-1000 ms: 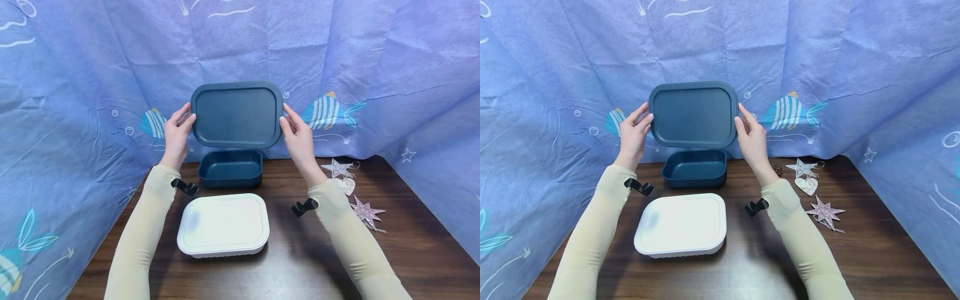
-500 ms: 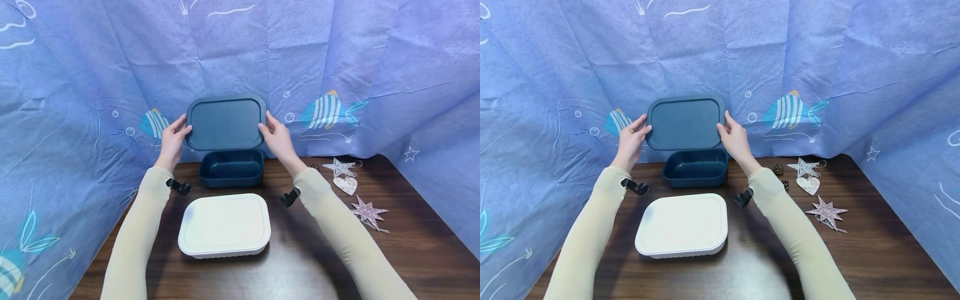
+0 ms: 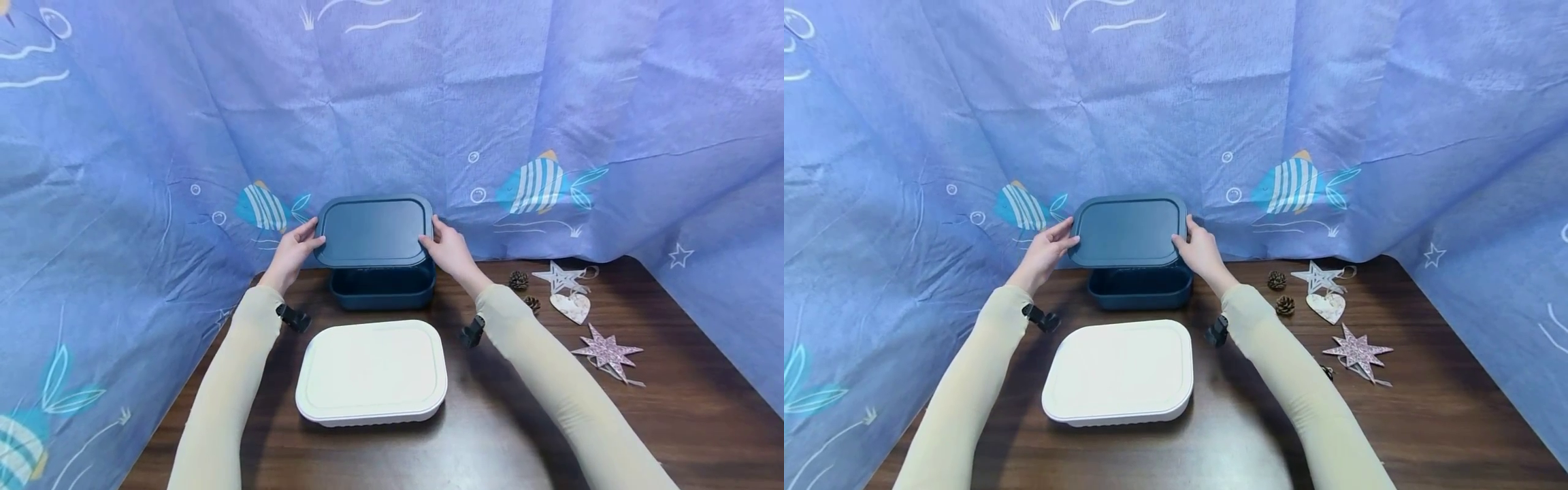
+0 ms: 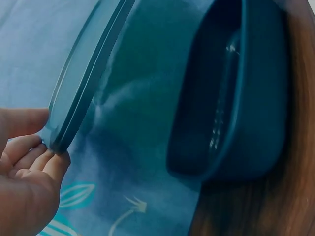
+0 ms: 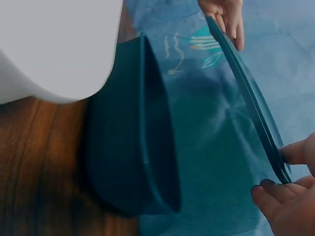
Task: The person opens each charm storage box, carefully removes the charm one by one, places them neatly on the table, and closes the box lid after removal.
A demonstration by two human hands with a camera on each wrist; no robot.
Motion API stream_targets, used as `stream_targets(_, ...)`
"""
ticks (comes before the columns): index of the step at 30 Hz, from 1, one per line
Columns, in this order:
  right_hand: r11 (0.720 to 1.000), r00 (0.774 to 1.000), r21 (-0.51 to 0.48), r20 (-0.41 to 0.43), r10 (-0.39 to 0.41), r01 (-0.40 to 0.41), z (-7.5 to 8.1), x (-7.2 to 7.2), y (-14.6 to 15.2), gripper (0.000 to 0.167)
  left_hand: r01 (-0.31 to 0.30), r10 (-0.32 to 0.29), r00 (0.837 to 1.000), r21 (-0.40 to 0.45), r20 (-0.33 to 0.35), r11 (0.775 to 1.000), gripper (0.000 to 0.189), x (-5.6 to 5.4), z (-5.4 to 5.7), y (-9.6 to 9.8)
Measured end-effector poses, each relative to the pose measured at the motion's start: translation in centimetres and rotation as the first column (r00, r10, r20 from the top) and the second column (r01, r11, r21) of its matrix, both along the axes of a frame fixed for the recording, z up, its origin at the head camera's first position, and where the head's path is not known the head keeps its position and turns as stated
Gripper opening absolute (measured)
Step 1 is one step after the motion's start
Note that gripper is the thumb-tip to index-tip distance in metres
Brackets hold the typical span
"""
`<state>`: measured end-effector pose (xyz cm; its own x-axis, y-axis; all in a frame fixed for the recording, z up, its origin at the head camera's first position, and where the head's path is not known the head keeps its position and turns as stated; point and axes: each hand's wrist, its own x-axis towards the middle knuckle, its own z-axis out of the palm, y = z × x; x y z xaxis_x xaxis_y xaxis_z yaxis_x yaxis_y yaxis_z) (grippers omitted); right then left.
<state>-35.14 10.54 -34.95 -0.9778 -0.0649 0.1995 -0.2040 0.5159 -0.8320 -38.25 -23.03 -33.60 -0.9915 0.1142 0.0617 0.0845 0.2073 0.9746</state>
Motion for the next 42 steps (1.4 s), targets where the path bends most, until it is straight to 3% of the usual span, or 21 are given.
stream_targets(8,0.992,0.995,0.116,0.096,0.033,-0.044,-2.4,-0.5,-0.4,0.073,0.028,-0.019,0.996,-0.111,0.085,0.993,0.064,-0.8,-1.8,-0.5)
stream_targets(14,0.976,0.991,0.207,0.123,0.045,-0.069,-3.4,-1.1,-0.2,0.072,0.066,-0.047,0.992,-0.166,0.116,0.984,0.064,-1.2,-2.4,-0.4)
stream_targets(18,0.971,0.989,0.227,0.144,0.042,-0.075,-3.8,-1.4,-0.1,0.07,0.099,-0.068,0.985,-0.199,0.157,0.975,0.064,-1.0,-2.7,-0.3)
stream_targets(20,0.969,0.987,0.235,0.155,0.039,-0.075,-4.0,-1.5,-0.1,0.069,0.108,-0.068,0.98,-0.22,0.185,0.97,0.063,-0.6,-2.4,-0.2)
stream_targets(25,0.958,0.983,0.275,0.179,0.038,-0.087,-4.5,-1.8,-0.1,0.069,0.123,-0.071,0.976,-0.256,0.204,0.959,0.062,-0.7,-3.0,-0.3)
stream_targets(27,0.953,0.981,0.29,0.188,0.036,-0.091,-4.6,-1.9,-0.1,0.069,0.124,-0.073,0.978,-0.26,0.198,0.958,0.062,-1.1,-3.8,-0.5)
stream_targets(42,0.949,0.974,0.303,0.227,0.015,-0.086,-5.3,-1.5,-0.4,0.068,0.185,-0.124,0.97,-0.305,0.209,0.934,0.064,-1.6,-5.3,-0.5)
